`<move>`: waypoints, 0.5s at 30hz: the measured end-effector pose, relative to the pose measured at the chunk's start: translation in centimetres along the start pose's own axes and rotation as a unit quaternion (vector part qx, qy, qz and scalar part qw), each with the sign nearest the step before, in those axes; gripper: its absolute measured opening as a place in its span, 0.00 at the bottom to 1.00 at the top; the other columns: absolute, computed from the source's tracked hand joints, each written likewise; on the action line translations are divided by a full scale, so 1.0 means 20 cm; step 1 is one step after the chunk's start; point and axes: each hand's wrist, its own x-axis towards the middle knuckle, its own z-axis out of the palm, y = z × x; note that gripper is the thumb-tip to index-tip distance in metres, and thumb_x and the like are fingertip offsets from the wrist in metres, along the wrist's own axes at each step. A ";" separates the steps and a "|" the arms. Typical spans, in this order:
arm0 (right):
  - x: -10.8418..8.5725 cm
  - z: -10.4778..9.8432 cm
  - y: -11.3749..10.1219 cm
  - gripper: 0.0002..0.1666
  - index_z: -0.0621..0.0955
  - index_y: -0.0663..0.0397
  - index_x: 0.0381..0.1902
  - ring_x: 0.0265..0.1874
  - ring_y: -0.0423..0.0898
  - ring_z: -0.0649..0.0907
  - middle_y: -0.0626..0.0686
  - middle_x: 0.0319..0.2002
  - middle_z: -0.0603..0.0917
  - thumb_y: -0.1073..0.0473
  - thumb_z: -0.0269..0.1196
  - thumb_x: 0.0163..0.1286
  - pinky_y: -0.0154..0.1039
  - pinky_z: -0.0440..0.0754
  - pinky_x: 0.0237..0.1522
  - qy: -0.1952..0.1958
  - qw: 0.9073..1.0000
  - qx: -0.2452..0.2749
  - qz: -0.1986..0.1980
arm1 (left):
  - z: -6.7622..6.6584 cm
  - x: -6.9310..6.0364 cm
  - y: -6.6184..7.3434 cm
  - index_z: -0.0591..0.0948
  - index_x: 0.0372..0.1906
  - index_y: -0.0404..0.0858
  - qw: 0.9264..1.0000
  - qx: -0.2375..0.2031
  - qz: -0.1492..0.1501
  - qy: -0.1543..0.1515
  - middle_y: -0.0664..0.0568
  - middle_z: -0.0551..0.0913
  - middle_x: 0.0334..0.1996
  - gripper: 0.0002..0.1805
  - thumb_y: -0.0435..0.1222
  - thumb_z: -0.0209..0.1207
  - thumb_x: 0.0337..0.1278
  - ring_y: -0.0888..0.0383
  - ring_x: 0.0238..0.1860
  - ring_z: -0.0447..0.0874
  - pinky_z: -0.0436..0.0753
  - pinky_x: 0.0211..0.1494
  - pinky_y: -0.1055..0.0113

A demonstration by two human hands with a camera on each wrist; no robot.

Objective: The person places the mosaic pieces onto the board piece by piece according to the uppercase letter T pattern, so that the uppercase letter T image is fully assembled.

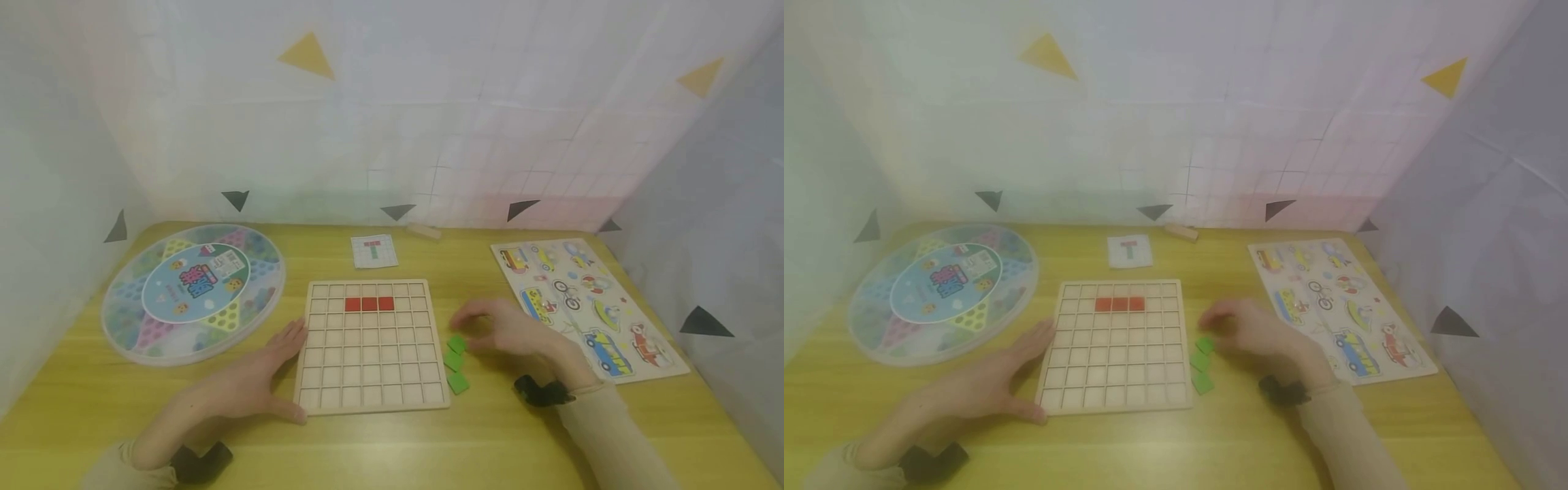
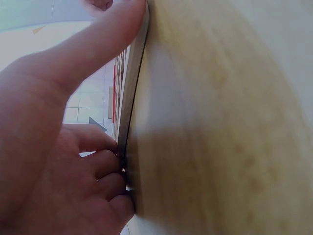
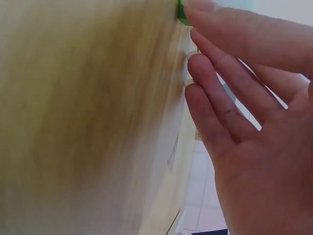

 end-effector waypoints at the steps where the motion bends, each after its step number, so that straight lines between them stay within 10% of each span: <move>1: 0.00 0.00 0.00 0.25 0.84 0.43 0.51 0.57 0.42 0.80 0.39 0.50 0.86 0.65 0.73 0.55 0.52 0.73 0.68 0.000 1.000 -0.001 -0.002 | 0.00 0.00 0.00 0.49 0.80 0.39 1.000 0.001 0.000 0.000 0.48 0.37 0.81 0.71 0.67 0.70 0.34 0.44 0.81 0.36 0.51 0.79 0.43; 15: 0.01 0.02 0.00 0.23 0.85 0.38 0.48 0.57 0.43 0.81 0.37 0.49 0.85 0.64 0.74 0.55 0.53 0.73 0.67 0.003 1.000 -0.006 0.014 | 0.00 0.00 0.00 0.49 0.80 0.39 1.000 0.004 -0.001 0.001 0.48 0.38 0.81 0.71 0.68 0.70 0.34 0.43 0.81 0.37 0.51 0.78 0.43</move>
